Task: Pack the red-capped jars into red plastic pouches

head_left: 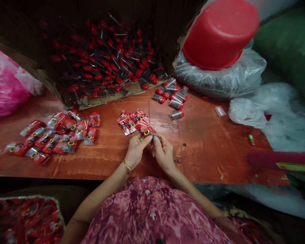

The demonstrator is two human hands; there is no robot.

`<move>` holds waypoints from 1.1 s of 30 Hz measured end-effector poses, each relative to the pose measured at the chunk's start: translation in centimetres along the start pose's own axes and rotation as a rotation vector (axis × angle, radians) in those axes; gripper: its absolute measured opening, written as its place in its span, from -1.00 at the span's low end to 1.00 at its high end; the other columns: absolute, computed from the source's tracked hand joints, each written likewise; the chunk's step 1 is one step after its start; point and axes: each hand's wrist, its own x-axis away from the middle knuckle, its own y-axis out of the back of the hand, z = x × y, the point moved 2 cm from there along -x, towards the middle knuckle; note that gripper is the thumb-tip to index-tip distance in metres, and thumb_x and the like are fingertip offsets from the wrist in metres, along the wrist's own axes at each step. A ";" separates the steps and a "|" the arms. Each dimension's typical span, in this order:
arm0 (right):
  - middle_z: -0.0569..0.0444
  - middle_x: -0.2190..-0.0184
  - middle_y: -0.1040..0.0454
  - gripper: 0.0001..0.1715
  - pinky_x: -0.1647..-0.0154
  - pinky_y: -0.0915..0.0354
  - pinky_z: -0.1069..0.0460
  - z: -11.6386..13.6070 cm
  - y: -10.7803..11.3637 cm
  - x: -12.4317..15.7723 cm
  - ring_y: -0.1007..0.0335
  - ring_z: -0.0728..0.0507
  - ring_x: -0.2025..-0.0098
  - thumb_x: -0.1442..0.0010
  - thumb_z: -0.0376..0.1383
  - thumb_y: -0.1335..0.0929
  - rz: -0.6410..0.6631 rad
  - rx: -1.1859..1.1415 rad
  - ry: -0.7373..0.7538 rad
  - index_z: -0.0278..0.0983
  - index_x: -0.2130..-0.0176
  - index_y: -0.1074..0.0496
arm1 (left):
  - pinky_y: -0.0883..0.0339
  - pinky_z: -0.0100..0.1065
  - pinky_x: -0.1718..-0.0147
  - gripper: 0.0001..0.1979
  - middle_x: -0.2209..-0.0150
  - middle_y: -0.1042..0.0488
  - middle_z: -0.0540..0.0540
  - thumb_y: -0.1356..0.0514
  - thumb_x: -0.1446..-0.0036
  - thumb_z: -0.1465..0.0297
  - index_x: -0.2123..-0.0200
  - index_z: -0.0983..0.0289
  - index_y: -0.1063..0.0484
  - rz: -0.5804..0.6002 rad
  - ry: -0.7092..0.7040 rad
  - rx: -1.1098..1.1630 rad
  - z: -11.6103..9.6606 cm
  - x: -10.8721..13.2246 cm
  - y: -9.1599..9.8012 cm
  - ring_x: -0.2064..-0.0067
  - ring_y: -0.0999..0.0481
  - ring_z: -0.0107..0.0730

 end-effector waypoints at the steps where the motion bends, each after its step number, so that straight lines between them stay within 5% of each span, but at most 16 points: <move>1: 0.29 0.71 -0.21 -0.62 0.76 -0.06 0.16 0.0 -0.3 -0.1 -0.05 0.09 0.77 -0.15 0.02 -0.25 -0.003 -0.001 0.005 -0.25 0.28 -0.31 | -0.28 -0.51 0.43 -0.68 0.48 -0.51 -0.02 -0.43 0.34 0.33 0.47 0.33 -0.46 0.003 -0.009 0.010 -0.1 -0.1 0.0 0.47 -0.41 -0.57; 9: 0.24 0.65 -0.39 -0.61 0.54 -0.26 0.11 -0.4 -0.3 -0.5 -0.30 0.03 0.66 -0.09 -0.05 -0.33 0.228 -0.048 0.008 -0.26 0.18 -0.35 | -0.23 -0.50 0.48 -0.63 0.55 -0.46 -0.03 -0.43 0.38 0.22 0.54 0.35 -0.44 -0.131 -0.039 -0.005 -1.5 -0.4 1.0 0.52 -0.36 -0.58; 14: 0.19 0.65 -0.40 -0.66 0.62 -0.21 0.13 -1.4 -0.6 -1.2 -0.27 0.04 0.68 -0.04 -0.05 -0.37 0.202 -0.026 -0.030 -0.26 0.46 -0.32 | -0.18 -0.49 0.58 -0.59 0.61 -0.42 -0.04 -0.40 0.38 0.15 0.56 0.36 -0.43 -0.092 0.012 -0.072 -0.6 0.4 1.3 0.59 -0.30 -0.60; 18: 0.21 0.72 -0.29 -0.59 0.63 -0.16 0.13 -1.4 -2.0 -1.3 -0.19 0.04 0.68 -0.09 -0.01 -0.31 0.256 0.135 0.054 -0.25 0.56 -0.27 | -0.25 -0.46 0.48 -0.56 0.57 -0.46 0.01 -0.36 0.33 0.09 0.52 0.36 -0.44 -0.140 0.032 -0.207 -1.7 0.9 3.5 0.53 -0.37 -0.53; 21: 0.11 0.62 -0.37 -0.60 0.54 -0.20 0.10 -1.0 -1.2 -2.5 -0.26 -0.01 0.58 -0.15 -0.02 -0.25 0.208 0.455 0.201 -0.26 0.49 -0.34 | -0.30 -0.37 0.46 -0.53 0.54 -0.50 0.07 -0.31 0.27 0.04 0.47 0.35 -0.43 -0.226 0.085 -0.502 -4.1 1.6 6.9 0.51 -0.44 -0.40; 24: -0.09 0.37 -0.48 -0.59 0.36 -0.27 0.00 -0.8 2.5 -5.5 -0.35 -0.13 0.39 -0.19 -0.05 -0.21 -0.087 0.861 0.326 -0.31 0.22 -0.41 | -0.23 -0.34 0.57 -0.54 0.73 -0.36 0.04 -0.15 0.12 -0.04 0.56 0.28 -0.35 -0.347 0.123 -1.026 -7.2 1.9 10.1 0.64 -0.37 -0.32; 27: -0.28 0.09 -0.40 -0.51 0.23 -0.27 -0.15 -1.0 6.8 -8.8 -0.31 -0.31 0.15 -0.20 -0.08 -0.18 -0.356 1.148 0.325 -0.35 0.05 -0.37 | -0.23 -0.27 0.51 -0.56 0.70 -0.38 0.16 -0.05 0.00 -0.01 0.57 0.26 -0.36 -0.455 0.116 -1.656 -10.2 2.4 11.3 0.52 -0.46 -0.09; 30: -0.28 -0.04 -0.32 -0.57 0.11 -0.23 -0.24 -1.9 8.9 -10.6 -0.21 -0.38 0.00 -0.19 -0.15 -0.20 -0.258 1.266 0.353 -0.33 0.05 -0.37 | -0.24 -0.18 0.44 -0.46 0.50 -0.49 0.34 -0.02 -0.03 -0.03 0.31 0.34 -0.46 -0.703 0.055 -1.932 -12.3 3.6 10.6 0.36 -0.49 0.11; 33: -0.18 -0.05 -0.33 -0.68 -0.04 -0.16 -0.24 -2.9 8.9 -9.7 -0.13 -0.32 -0.11 -0.15 -0.31 -0.19 -0.033 1.224 0.475 -0.31 0.13 -0.39 | -0.25 -0.16 0.44 -0.35 0.41 -0.51 0.33 0.00 -0.05 -0.04 0.03 0.37 -0.37 -0.939 -0.131 -1.900 -12.8 4.5 8.8 0.35 -0.49 0.11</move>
